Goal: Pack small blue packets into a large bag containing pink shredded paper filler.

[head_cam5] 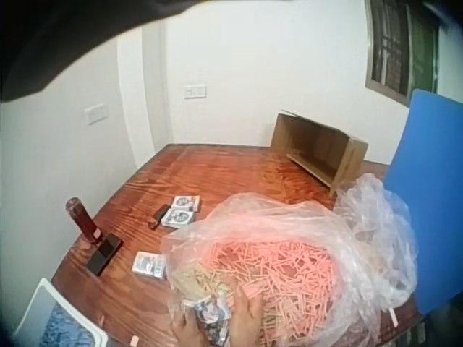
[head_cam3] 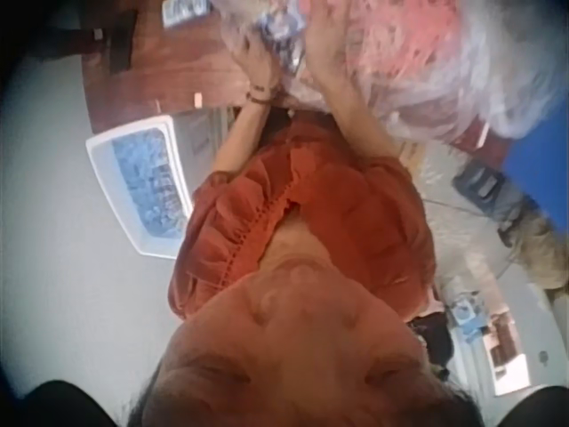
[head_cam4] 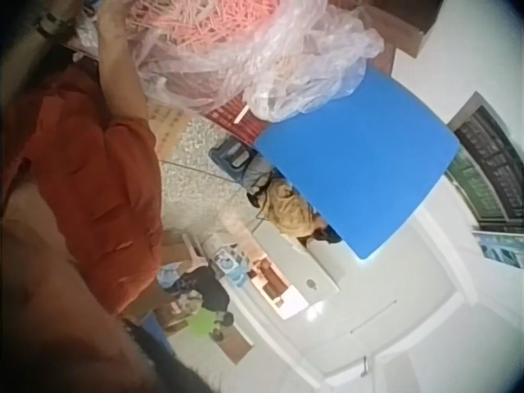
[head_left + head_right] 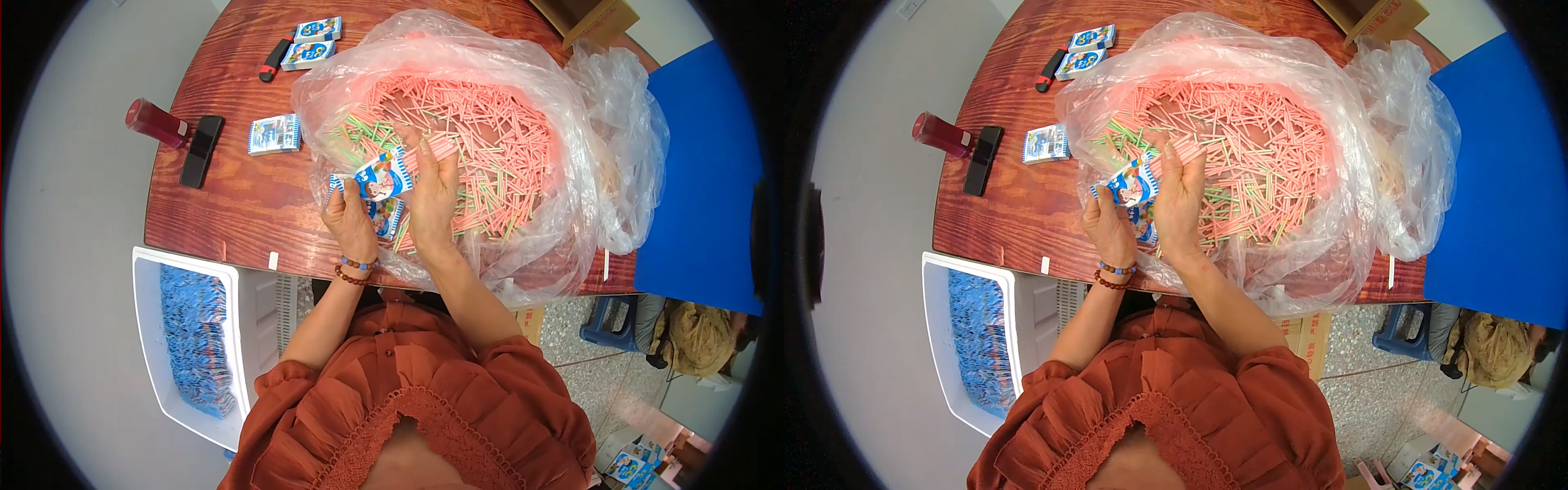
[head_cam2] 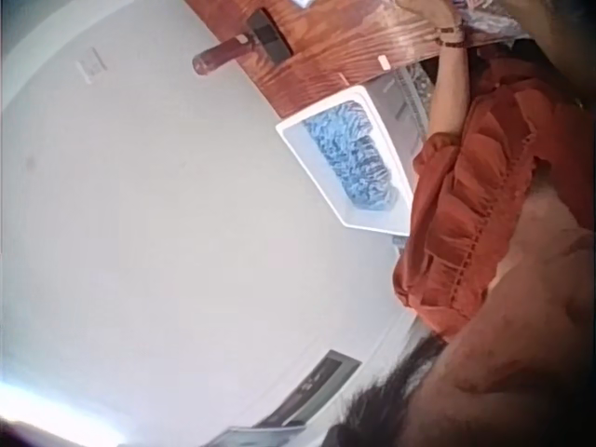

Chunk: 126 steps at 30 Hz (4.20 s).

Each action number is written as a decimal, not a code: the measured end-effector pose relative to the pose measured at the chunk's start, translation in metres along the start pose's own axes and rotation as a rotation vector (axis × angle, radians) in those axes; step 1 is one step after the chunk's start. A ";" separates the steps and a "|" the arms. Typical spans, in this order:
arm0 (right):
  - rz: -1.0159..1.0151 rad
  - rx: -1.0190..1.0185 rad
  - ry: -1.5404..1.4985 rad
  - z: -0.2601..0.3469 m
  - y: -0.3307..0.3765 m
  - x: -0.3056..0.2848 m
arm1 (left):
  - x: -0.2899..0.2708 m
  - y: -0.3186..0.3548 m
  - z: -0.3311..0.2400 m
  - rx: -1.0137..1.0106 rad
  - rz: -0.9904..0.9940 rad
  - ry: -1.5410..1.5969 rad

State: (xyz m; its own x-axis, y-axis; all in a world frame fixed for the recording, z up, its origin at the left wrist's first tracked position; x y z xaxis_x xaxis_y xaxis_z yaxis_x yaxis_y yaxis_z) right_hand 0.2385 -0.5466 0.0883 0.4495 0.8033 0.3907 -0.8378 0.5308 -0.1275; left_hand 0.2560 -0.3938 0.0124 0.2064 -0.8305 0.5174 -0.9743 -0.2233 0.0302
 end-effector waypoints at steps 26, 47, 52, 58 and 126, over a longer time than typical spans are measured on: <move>0.177 0.107 0.046 -0.023 0.004 0.006 | 0.017 -0.007 0.023 -0.203 0.062 0.331; 0.662 -0.063 1.642 -0.078 -0.098 -0.016 | -0.019 -0.028 0.010 -0.221 0.115 0.415; 0.441 -0.096 1.045 -0.049 -0.097 -0.053 | -0.012 -0.025 0.016 -0.257 0.138 0.470; 0.175 0.088 0.035 0.011 -0.041 -0.004 | -0.013 -0.022 0.019 -0.215 0.138 0.388; 0.527 -0.283 1.259 -0.059 0.001 0.018 | -0.033 -0.013 -0.028 0.422 0.342 -1.511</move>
State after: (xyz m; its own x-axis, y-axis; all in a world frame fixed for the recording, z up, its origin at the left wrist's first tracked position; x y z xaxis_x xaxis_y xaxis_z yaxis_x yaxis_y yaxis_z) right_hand 0.2643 -0.5161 0.0417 0.2039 0.5430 -0.8146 -0.9712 0.0075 -0.2381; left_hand 0.2595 -0.3494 0.0187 0.1394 -0.5303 -0.8362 -0.9507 0.1646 -0.2628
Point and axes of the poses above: each hand's wrist, its own y-axis away from the middle knuckle, its own x-axis out of the palm, z = x × y, the point moved 9 cm from there along -y, towards the middle knuckle, and after that the axes turned 1 degree about -y, right-handed, at the moved point
